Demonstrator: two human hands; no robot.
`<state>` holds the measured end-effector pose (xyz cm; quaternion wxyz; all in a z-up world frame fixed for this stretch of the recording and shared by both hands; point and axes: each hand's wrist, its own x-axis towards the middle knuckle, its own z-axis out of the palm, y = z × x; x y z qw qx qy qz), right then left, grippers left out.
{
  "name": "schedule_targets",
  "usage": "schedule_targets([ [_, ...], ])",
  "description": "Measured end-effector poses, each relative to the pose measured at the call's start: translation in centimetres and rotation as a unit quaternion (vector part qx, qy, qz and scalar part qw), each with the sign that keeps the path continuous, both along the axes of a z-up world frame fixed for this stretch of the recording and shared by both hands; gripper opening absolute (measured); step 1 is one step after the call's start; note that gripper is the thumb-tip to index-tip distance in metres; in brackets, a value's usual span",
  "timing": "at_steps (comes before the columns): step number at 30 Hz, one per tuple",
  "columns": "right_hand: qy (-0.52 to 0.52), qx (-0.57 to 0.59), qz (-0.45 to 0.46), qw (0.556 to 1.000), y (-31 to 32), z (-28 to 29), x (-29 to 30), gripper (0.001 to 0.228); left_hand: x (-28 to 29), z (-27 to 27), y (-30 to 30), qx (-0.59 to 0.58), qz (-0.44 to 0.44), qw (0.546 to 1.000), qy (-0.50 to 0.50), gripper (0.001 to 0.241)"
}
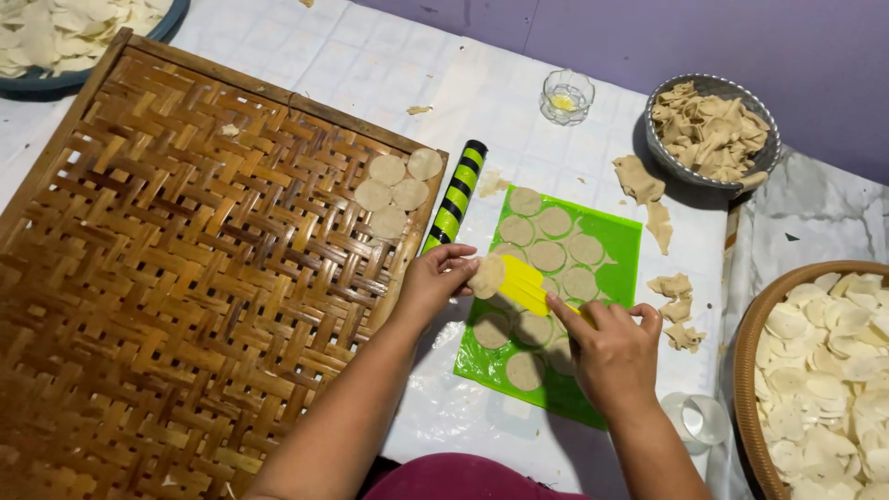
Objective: Rolling out dough, cutting it into circles, and placing them on a drying tray.
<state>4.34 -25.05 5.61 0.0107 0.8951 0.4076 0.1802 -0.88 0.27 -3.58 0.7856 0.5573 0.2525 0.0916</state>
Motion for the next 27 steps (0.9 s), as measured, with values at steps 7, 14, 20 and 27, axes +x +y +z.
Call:
schedule_targets([
  [7, -0.007, -0.006, 0.022, 1.0, 1.7, -0.1, -2.1, 0.042, -2.8, 0.9, -0.3, 0.039, 0.061, 0.996, 0.055, 0.019],
  [14, 0.09, -0.041, -0.041, 0.994, 1.2, -0.9, -2.6, 0.038, -6.6, 5.8, 3.0, 0.276, 0.095, 0.938, 0.188, 0.035],
  [20, 0.121, -0.038, -0.077, 0.989, -0.5, -2.4, -2.9, 0.04, -7.0, 4.9, 9.5, 0.402, 0.126, 0.891, 0.172, 0.046],
  [27, 0.142, -0.034, -0.111, 0.983, -1.9, -3.5, -3.3, 0.043, -3.0, 2.2, 13.6, 0.44, 0.1, 0.881, 0.143, 0.051],
])
